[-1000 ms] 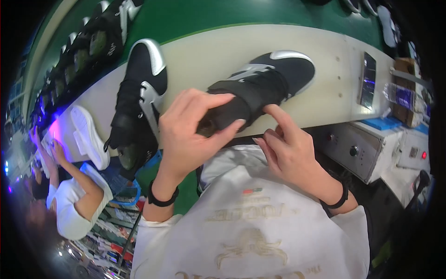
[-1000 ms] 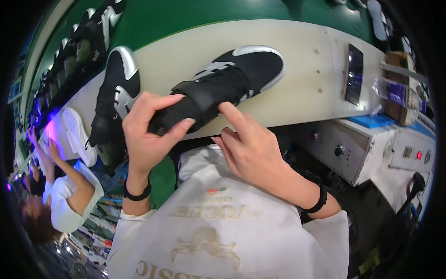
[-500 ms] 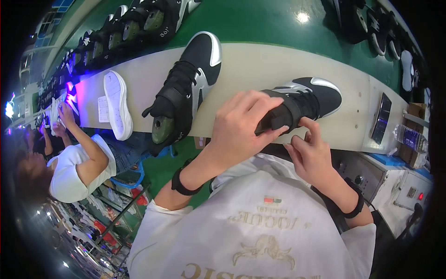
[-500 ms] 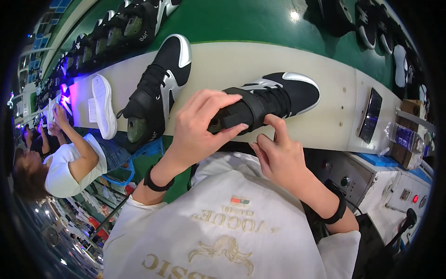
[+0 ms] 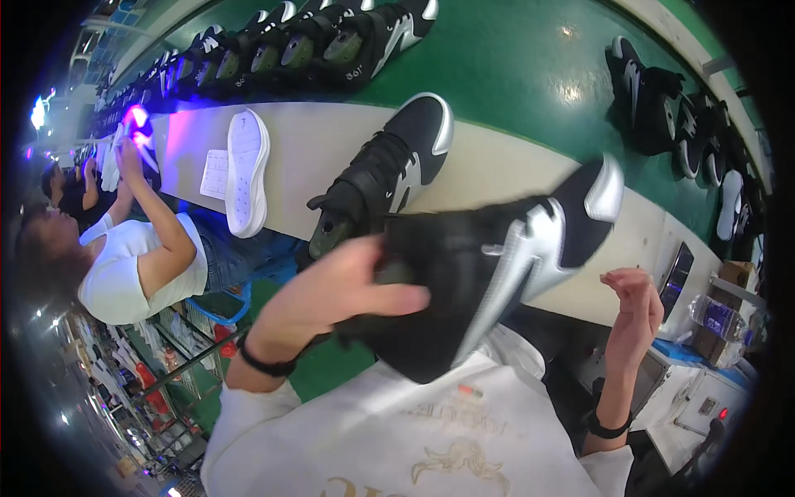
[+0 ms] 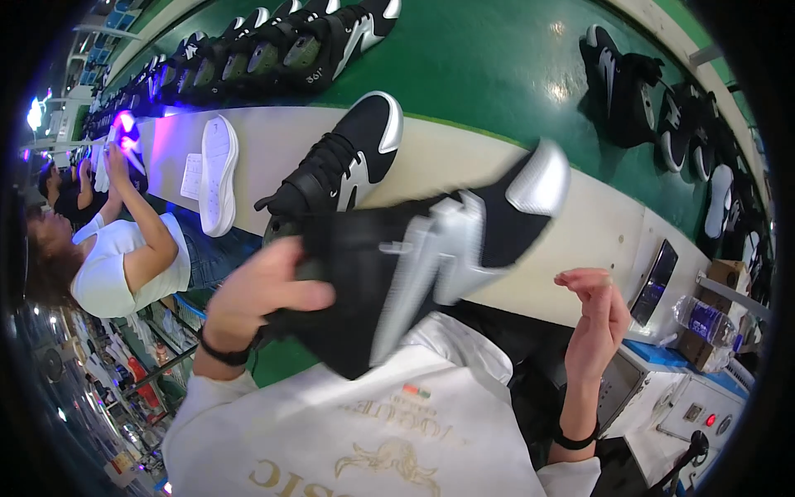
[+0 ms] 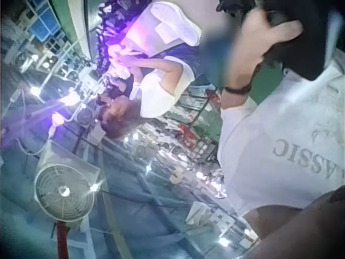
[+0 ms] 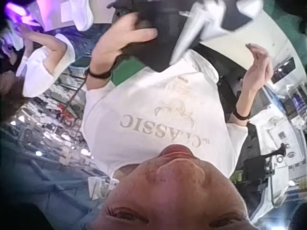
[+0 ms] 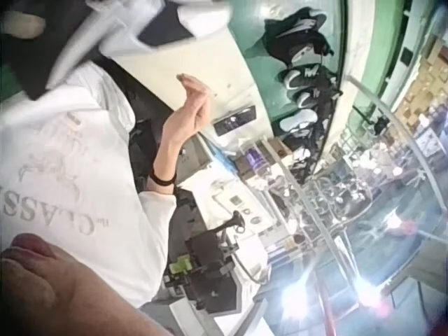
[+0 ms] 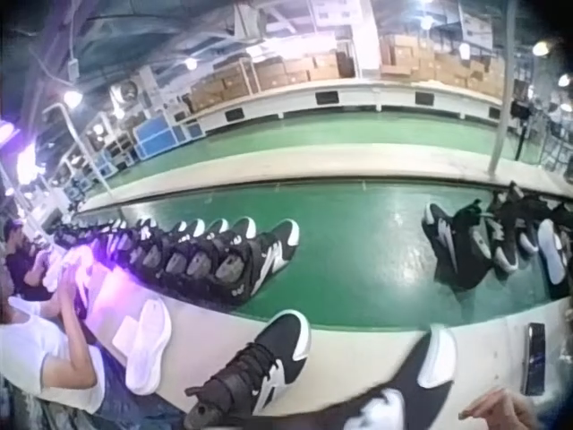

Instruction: Securing Velcro straps on athletic shoes as they move along an assembly line conveyor belt.

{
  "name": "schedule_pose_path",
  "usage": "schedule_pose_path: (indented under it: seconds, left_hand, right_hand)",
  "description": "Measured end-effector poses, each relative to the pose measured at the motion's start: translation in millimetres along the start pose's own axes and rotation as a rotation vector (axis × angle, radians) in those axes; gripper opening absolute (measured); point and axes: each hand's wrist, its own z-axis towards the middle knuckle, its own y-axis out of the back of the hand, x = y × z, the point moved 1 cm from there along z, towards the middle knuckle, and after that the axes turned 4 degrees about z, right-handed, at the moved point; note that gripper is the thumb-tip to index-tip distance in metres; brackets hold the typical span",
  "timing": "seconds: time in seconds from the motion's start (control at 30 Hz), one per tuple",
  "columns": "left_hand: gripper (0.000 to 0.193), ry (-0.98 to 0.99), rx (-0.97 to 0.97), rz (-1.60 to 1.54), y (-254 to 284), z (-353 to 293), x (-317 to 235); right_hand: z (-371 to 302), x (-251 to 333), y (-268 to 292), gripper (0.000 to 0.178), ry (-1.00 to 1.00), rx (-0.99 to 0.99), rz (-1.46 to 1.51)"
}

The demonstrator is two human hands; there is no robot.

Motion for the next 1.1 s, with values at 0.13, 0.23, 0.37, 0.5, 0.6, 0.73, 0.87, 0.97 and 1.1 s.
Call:
schedule_pose_path:
  seconds: [0.13,0.23,0.37,0.5,0.6,0.73,0.87,0.97,1.1]
  left_hand:
    - [0.068,-0.485,-0.449,0.261,65,-90,-1]
    - [0.065,-0.573,-0.792,0.564,93,-99,-23]
    - [0.054,-0.366,-0.891,0.608,125,-71,-13]
    - [0.061,-0.237,-0.834,0.707,122,-35,36]
    - [0.078,-0.257,-0.896,1.051,63,-12,58]
    - [0.088,-0.275,-0.869,1.016,19,10,67]
    - [0.089,-0.379,-0.856,1.090,5,51,63]
    - [0.084,-0.450,-0.941,1.085,0,75,33]
    - [0.078,-0.254,-0.876,1.106,3,164,-37]
  right_hand:
    - [8,-6,-30,0.043,-0.173,0.177,-0.036]
    - [16,-10,-80,0.042,-0.275,0.352,-0.010]
    - [18,-13,-137,0.047,-0.206,0.595,-0.155]
    - [9,-16,-164,0.065,-0.148,0.672,-0.194]
    - [3,-22,-164,0.083,-0.158,0.729,-0.263]
    - [-9,-25,-154,0.101,-0.092,0.687,-0.303]
    - [1,-38,-143,0.110,-0.090,0.496,-0.378]
    - [40,-36,-138,0.100,-0.020,0.431,-0.260]
    - [144,-62,-115,0.085,0.098,0.255,-0.309]
